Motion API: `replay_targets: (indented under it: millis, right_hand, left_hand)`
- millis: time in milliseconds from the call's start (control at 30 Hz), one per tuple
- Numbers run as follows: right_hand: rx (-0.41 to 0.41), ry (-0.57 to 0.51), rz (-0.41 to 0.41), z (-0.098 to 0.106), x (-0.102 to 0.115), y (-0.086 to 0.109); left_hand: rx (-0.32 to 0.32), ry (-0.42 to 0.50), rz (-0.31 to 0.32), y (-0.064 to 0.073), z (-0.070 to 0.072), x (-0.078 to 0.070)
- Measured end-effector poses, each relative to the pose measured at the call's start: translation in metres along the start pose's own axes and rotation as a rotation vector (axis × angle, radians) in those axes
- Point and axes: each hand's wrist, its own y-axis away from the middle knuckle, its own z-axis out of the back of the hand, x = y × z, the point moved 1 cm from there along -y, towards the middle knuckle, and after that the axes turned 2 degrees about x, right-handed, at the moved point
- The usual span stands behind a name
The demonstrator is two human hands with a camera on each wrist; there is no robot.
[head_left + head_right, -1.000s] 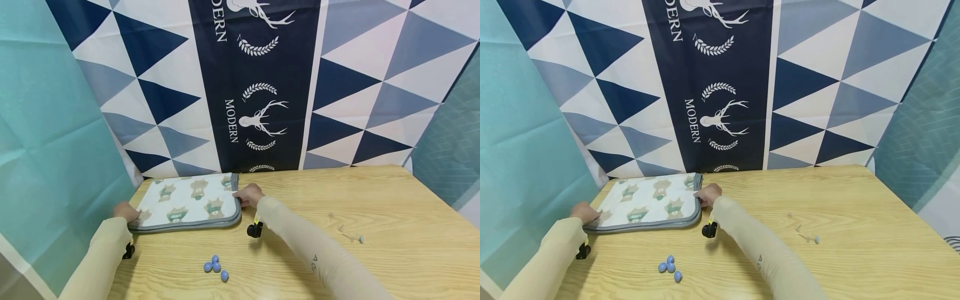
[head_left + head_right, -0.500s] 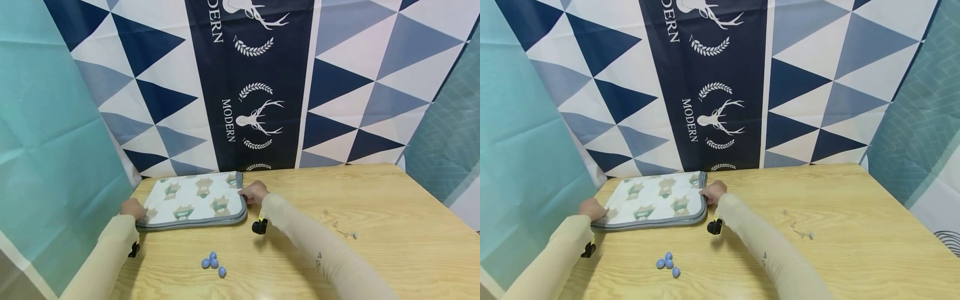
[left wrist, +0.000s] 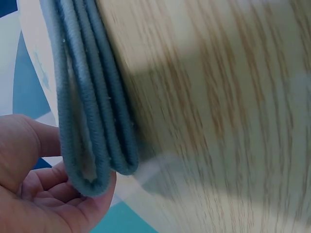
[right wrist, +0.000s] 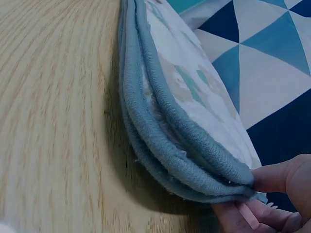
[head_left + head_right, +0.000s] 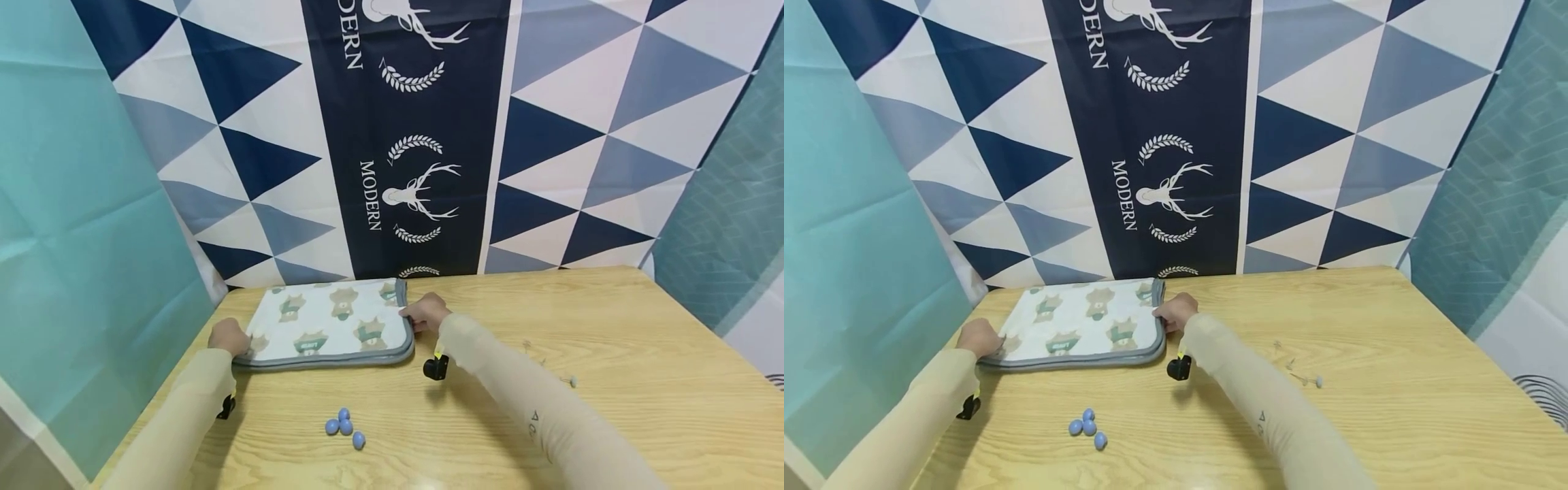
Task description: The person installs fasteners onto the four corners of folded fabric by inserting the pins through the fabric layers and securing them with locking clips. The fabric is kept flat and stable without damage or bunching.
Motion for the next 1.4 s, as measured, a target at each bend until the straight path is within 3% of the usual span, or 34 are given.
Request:
replay_targets:
  millis: [367,633,1033,1400]
  right_hand:
    - [-0.003,0.051,-0.024,0.022,-0.009,-0.015]
    - [-0.007,0.016,0.004,0.042,-0.018,-0.004]
    - [0.003,0.015,0.007,0.064,-0.033,0.003]
    - [-0.013,0.053,0.004,0.084,-0.038,0.003]
  left_hand:
    - [-0.020,0.025,-0.055,-0.002,0.000,-0.020]
    - [0.004,0.059,-0.072,-0.003,-0.003,-0.039]
    - [0.015,0.093,-0.113,0.001,-0.021,-0.050]
    - [0.023,0.115,-0.127,0.002,-0.023,-0.067]
